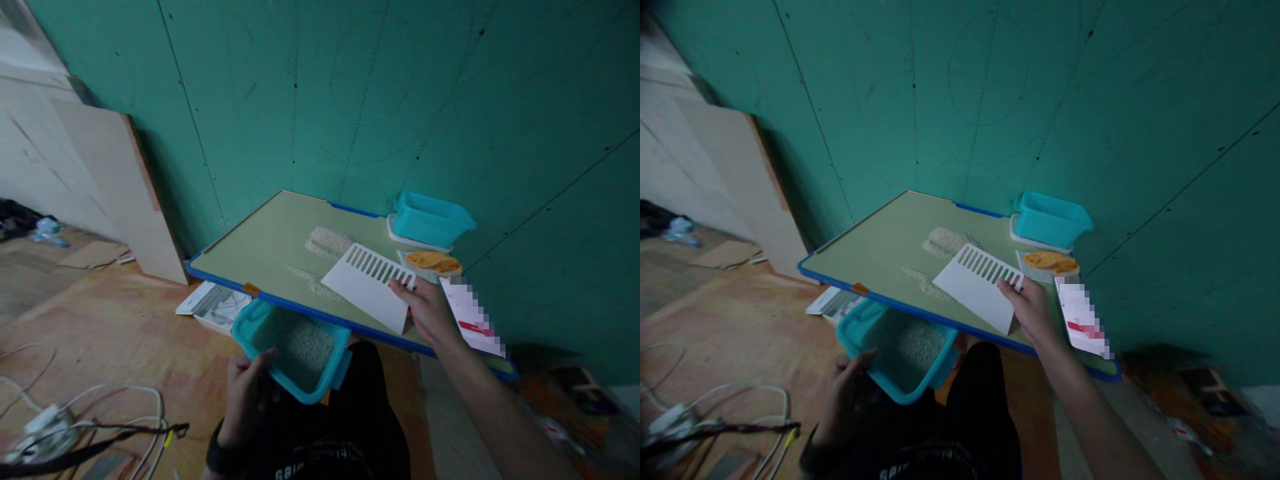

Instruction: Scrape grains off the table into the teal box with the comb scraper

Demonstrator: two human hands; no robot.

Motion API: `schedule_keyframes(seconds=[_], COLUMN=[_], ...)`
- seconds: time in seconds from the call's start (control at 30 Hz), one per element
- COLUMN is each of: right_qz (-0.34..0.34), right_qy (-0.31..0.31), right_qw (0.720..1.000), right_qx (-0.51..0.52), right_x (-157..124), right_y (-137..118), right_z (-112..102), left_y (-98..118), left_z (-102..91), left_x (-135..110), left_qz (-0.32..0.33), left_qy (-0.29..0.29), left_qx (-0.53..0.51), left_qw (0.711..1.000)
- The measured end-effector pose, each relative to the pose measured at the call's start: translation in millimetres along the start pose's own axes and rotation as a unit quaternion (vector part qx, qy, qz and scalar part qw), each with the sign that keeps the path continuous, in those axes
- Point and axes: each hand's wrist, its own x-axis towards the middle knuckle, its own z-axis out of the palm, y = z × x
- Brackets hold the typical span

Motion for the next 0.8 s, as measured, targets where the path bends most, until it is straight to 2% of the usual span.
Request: schedule_keyframes(seconds=[0.4,0.53,0.63,0.8], right_qz=[0.068,0.096,0.079,0.042], right_qy=[-0.117,-0.143,-0.103,0.015], right_qw=[0.986,0.977,0.981,0.995], right_qx=[0.098,0.129,0.144,0.093], right_x=[-2,-5,5,30], right_y=[-20,-30,-34,-27], right_z=[53,63,58,41], left_y=[6,9,11,11], left_z=[-0.3,2.9,1.5,-10.2], left_x=[4,0,-1,8], left_qz=[-0.005,-0.008,-0.006,0.001], left_qy=[0.0,0.012,0.014,0.003], left_qx=[0.014,0.007,0.001,-0.01], left_qw=[1.0,1.0,1.0,1.0])
